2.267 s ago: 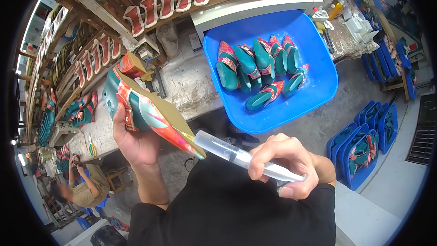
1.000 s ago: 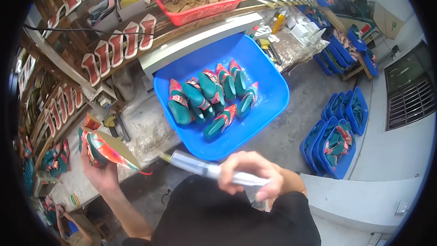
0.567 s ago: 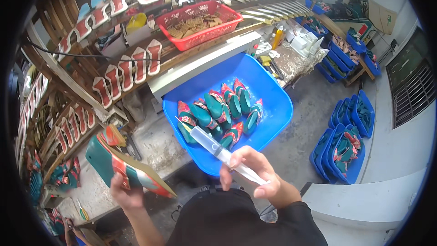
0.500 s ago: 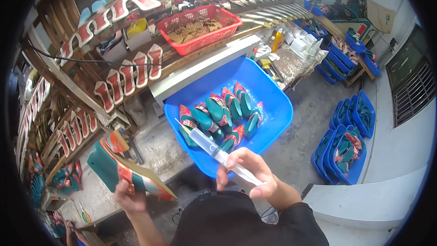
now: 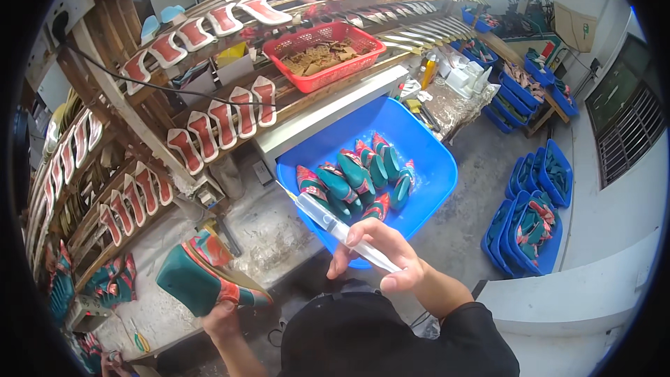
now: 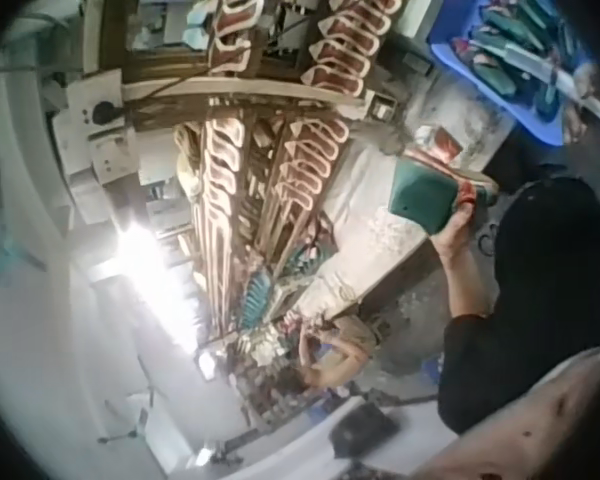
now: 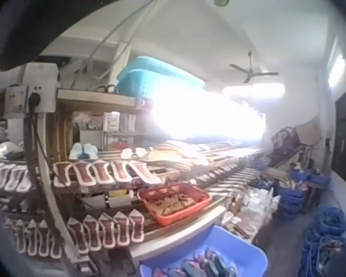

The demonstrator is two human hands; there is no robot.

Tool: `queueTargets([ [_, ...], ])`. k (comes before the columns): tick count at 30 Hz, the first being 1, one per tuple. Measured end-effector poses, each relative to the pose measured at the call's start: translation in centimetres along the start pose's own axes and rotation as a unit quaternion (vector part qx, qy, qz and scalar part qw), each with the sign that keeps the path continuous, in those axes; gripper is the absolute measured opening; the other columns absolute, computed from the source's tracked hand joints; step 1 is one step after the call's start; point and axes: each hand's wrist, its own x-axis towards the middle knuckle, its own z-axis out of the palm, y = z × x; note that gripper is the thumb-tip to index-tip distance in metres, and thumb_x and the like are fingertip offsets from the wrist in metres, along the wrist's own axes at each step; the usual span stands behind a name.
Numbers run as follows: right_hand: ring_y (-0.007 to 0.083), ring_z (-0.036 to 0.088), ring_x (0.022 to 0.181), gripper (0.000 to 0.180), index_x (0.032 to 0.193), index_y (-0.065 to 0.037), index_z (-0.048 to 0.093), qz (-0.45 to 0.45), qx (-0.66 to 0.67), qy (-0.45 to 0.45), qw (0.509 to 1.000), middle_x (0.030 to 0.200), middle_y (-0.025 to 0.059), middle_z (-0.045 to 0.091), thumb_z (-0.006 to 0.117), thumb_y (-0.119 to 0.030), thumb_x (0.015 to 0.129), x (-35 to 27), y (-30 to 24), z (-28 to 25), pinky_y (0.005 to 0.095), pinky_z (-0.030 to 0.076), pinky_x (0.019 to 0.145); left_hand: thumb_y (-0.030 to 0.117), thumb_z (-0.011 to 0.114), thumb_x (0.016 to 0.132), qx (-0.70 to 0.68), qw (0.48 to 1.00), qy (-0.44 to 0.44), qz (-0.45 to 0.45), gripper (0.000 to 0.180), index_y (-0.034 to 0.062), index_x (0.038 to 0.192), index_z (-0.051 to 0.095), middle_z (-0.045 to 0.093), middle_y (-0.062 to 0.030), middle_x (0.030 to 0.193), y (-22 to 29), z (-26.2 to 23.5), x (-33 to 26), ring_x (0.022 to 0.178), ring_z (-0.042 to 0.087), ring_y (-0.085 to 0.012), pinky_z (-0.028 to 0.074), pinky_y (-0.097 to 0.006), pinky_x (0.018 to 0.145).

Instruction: The person takes shoes on shoe lasts, applies liquid along their edges using a syringe, and places them into a blue bin.

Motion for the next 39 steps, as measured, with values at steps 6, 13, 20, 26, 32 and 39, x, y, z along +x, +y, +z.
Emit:
queueTargets([
  [6,0.0397,0.064,0.108,0.074,0.131,-0.007,0.042,0.007,0.020,0.001,1.000,0.108,0.0238,0.062,0.080,-0.030,0.072,2.6,2.2,3.7,0.0512,0.049,0.097,-0.001,0.087,0.054,0.073,0.992,-0.043,-0.093,0.086,-0.0023,0.133,0.054,0.063,-0.0118,0.121,3.8,-3.8,-0.5,0.103,0.065,-0.0253,0.051,-0.040,0.096],
  [13,0.0419,0.061,0.114,0.072,0.129,-0.008,0.043,0.002,0.008,-0.018,1.000,0.112,0.0257,0.061,0.081,-0.026,0.071,6.1,4.7,9.2,0.0526,0.046,0.102,0.013,0.093,0.054,0.239,0.954,-0.178,0.020,0.074,-0.0015,0.118,0.059,0.067,-0.0163,0.107,4.4,-9.4,1.5,0.101,0.066,-0.0276,0.049,-0.041,0.094],
  [20,0.0439,0.052,0.127,0.068,0.130,-0.001,0.041,-0.053,-0.046,-0.120,0.990,0.125,0.0327,0.055,0.076,-0.016,0.074,9.6,8.0,12.2,0.0574,0.033,0.113,0.021,0.081,0.073,0.256,0.915,-0.243,0.193,0.048,-0.0036,0.110,0.061,0.069,-0.0194,0.103,6.8,-7.4,1.2,0.095,0.067,-0.0329,0.051,-0.048,0.092],
  [26,0.0388,0.059,0.118,0.065,0.127,0.001,0.051,-0.035,-0.152,-0.198,0.968,0.126,0.0265,0.059,0.080,-0.021,0.073,11.1,8.9,13.8,0.0514,0.042,0.107,0.024,0.081,0.075,0.282,0.884,-0.306,0.212,0.051,-0.0056,0.112,0.063,0.070,-0.0214,0.109,8.0,-8.8,1.1,0.098,0.068,-0.0355,0.049,-0.049,0.093],
  [32,0.0510,0.060,0.116,0.058,0.121,-0.006,0.057,-0.024,-0.237,-0.248,0.939,0.119,0.0349,0.063,0.081,-0.024,0.071,11.0,9.0,14.0,0.0632,0.044,0.102,0.028,0.085,0.069,0.287,0.887,-0.311,0.183,0.059,-0.0059,0.114,0.064,0.071,-0.0203,0.109,7.5,-10.2,1.3,0.099,0.067,-0.0342,0.049,-0.048,0.093],
  [39,0.0513,0.060,0.118,0.059,0.121,-0.011,0.060,-0.071,-0.359,-0.266,0.892,0.119,0.0310,0.064,0.081,-0.030,0.070,10.2,9.0,13.8,0.0615,0.045,0.102,0.044,0.085,0.064,0.278,0.900,-0.302,0.150,0.078,-0.0077,0.118,0.064,0.069,-0.0223,0.112,6.6,-11.0,1.5,0.104,0.066,-0.0340,0.048,-0.047,0.095],
])
